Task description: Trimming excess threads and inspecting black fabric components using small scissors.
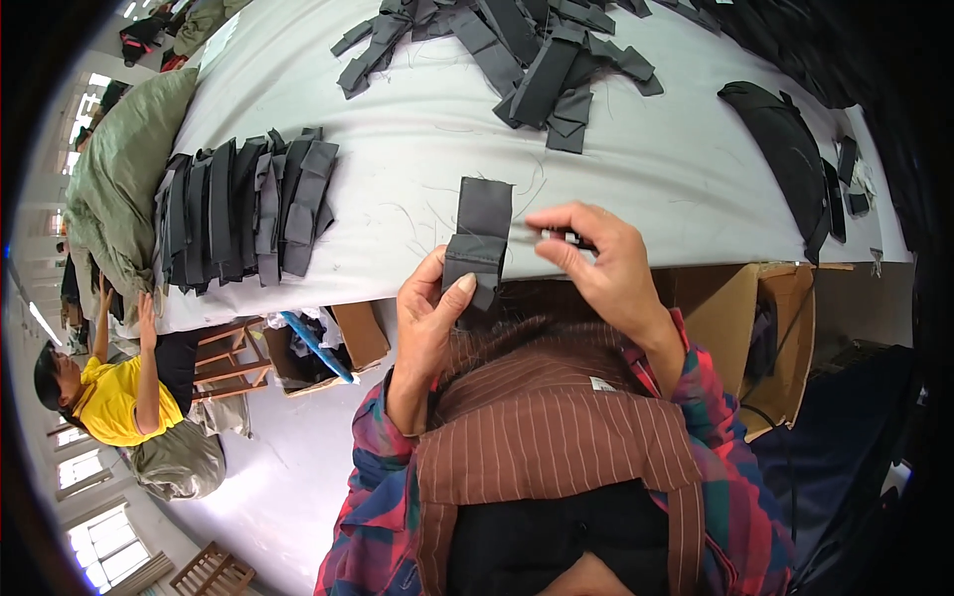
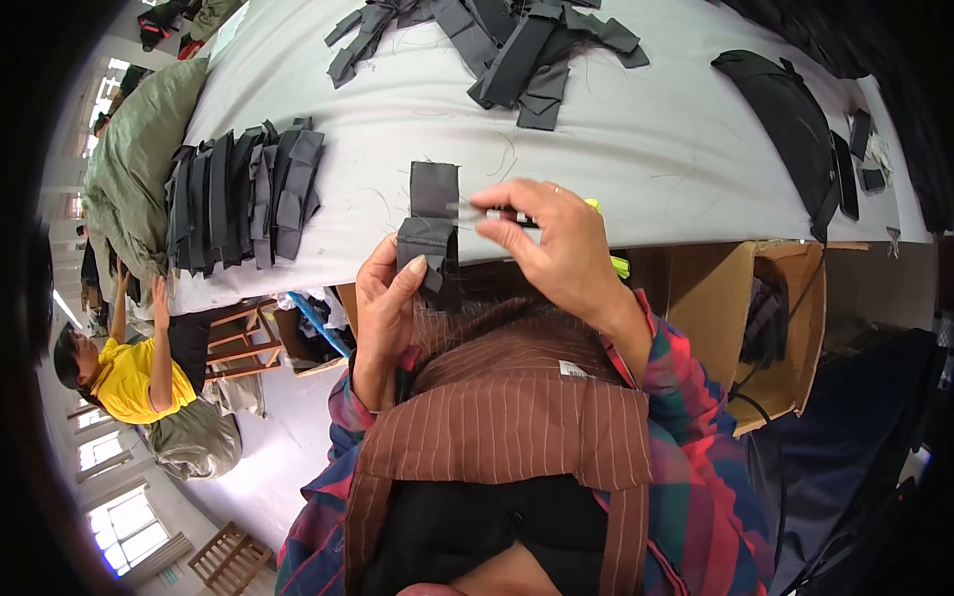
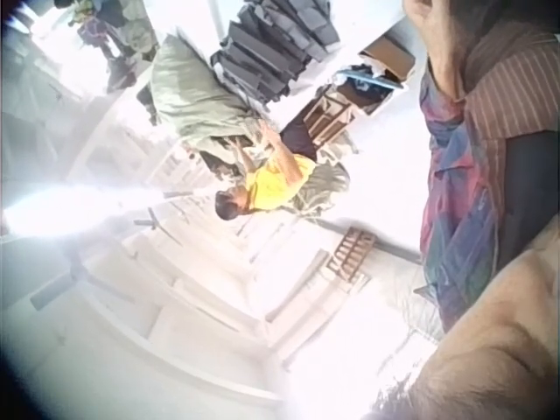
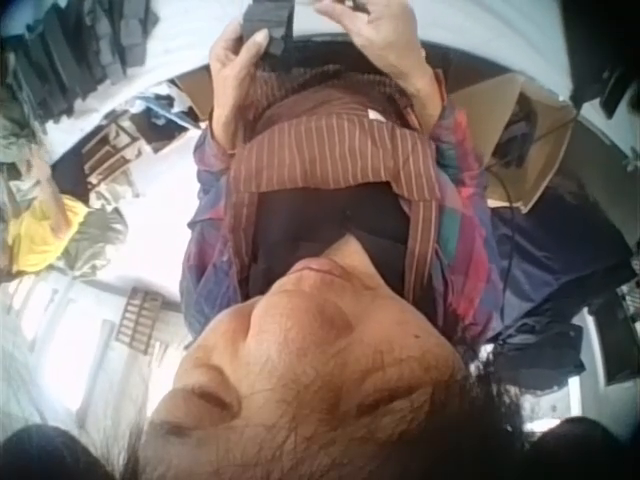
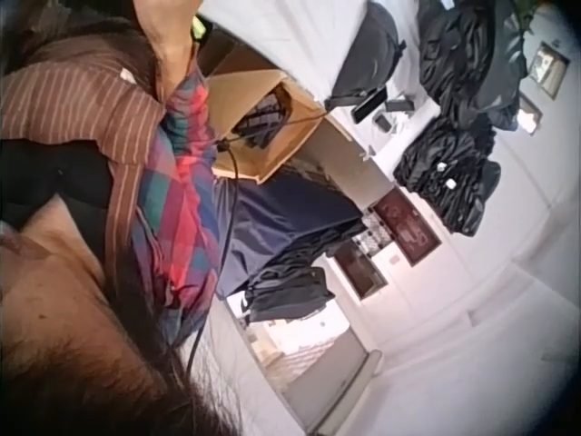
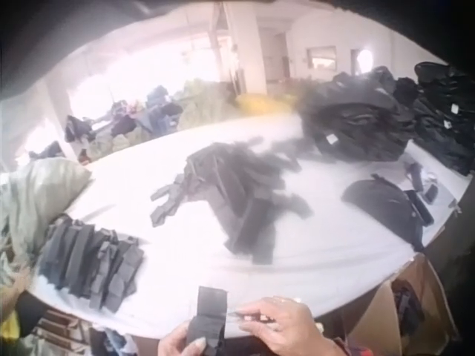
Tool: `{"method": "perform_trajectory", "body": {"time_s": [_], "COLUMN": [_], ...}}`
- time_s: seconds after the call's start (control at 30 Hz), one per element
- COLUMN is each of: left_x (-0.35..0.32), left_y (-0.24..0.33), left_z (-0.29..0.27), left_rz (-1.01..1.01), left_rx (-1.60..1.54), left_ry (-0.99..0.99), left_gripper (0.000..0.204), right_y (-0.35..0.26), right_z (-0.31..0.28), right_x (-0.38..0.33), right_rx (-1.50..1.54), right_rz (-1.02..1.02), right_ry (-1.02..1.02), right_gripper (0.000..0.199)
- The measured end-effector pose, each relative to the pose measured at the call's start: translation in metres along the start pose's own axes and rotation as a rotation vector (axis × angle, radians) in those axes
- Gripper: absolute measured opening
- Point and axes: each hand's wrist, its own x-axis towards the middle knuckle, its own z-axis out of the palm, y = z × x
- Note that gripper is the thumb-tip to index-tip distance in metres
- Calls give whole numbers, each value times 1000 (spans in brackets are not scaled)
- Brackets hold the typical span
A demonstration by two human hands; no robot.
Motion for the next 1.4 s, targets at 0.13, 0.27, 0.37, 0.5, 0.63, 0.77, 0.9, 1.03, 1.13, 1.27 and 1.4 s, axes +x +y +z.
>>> {"method": "perform_trajectory", "body": {"time_s": [0.13, 0.27, 0.37, 0.5, 0.63, 0.77, 0.9, 1.03, 1.13, 1.27, 1.4], "left_x": [-1, 1, -2, -3, -3, -3, -2, -2, -2, -1, -2], "left_y": [-4, -3, 1, -1, 0, 3, 2, 8, 6, 5, 7], "left_z": [-5, -1, -1, -6, -6, 0, 2, 7, 5, 4, 6], "left_rz": [-13, 17, -13, -47, -38, 55, 263, 377, 420, 531, 505], "left_rx": [19, 48, 32, -7, 39, 212, 515, 785, 877, 1052, 1097], "left_ry": [-9, -54, -49, -37, -33, -29, -12, 40, 66, 97, 116], "left_gripper": [34, 26, 26, 35, 33, 12, 14, 13, 14, 15, 16], "right_y": [-5, -3, -8, -7, -7, -12, -11, -16, -18, -19, -17], "right_z": [1, 4, 3, 1, 3, 12, 21, 23, 24, 27, 30], "right_x": [-6, -5, -4, -5, -5, -3, -3, -1, -1, -3, -3], "right_rx": [-235, -338, -407, -458, -363, -304, -366, -458, -489, -521, -538], "right_rz": [-123, -231, -269, -292, -250, -273, -331, -353, -399, -404, -407], "right_ry": [-84, -53, -74, -85, -8, 16, 13, 7, 33, 48, 62], "right_gripper": [17, 16, 15, 15, 15, 16, 17, 17, 17, 16, 17]}}
